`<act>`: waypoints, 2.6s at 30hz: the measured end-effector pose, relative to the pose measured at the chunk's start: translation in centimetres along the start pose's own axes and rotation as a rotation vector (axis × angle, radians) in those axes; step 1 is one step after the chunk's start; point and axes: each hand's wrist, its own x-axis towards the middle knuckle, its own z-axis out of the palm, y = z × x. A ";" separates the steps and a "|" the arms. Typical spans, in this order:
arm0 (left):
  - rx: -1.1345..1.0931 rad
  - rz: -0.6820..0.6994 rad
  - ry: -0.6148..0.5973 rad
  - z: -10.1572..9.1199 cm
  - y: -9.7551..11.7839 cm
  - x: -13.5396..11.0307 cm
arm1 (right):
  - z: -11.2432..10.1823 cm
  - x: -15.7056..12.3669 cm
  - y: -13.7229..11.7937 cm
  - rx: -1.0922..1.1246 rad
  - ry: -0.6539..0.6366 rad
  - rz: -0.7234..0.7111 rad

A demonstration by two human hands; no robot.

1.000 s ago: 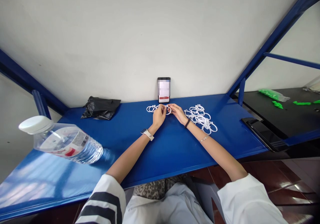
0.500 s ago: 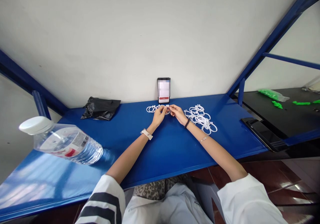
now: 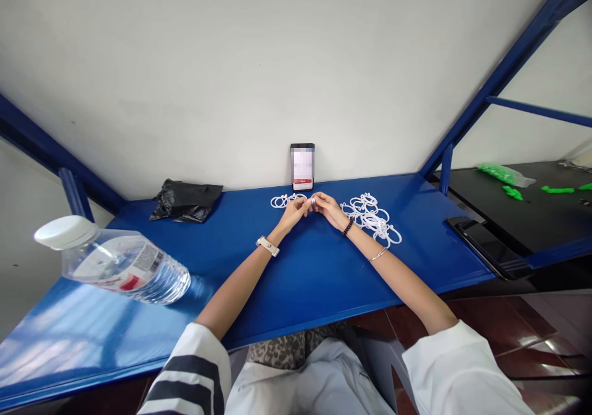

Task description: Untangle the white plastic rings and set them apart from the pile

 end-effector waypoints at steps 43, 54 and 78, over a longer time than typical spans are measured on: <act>-0.278 -0.047 -0.135 -0.5 0.0 -0.2 | -1.2 0.5 0.8 0.130 -0.174 0.099; -0.305 -0.086 -0.084 -0.4 -0.2 -0.1 | -0.5 0.2 0.5 0.022 -0.127 0.082; 0.025 -0.051 -0.004 1.0 -0.7 -0.1 | 0.5 0.2 0.5 -0.023 0.185 0.022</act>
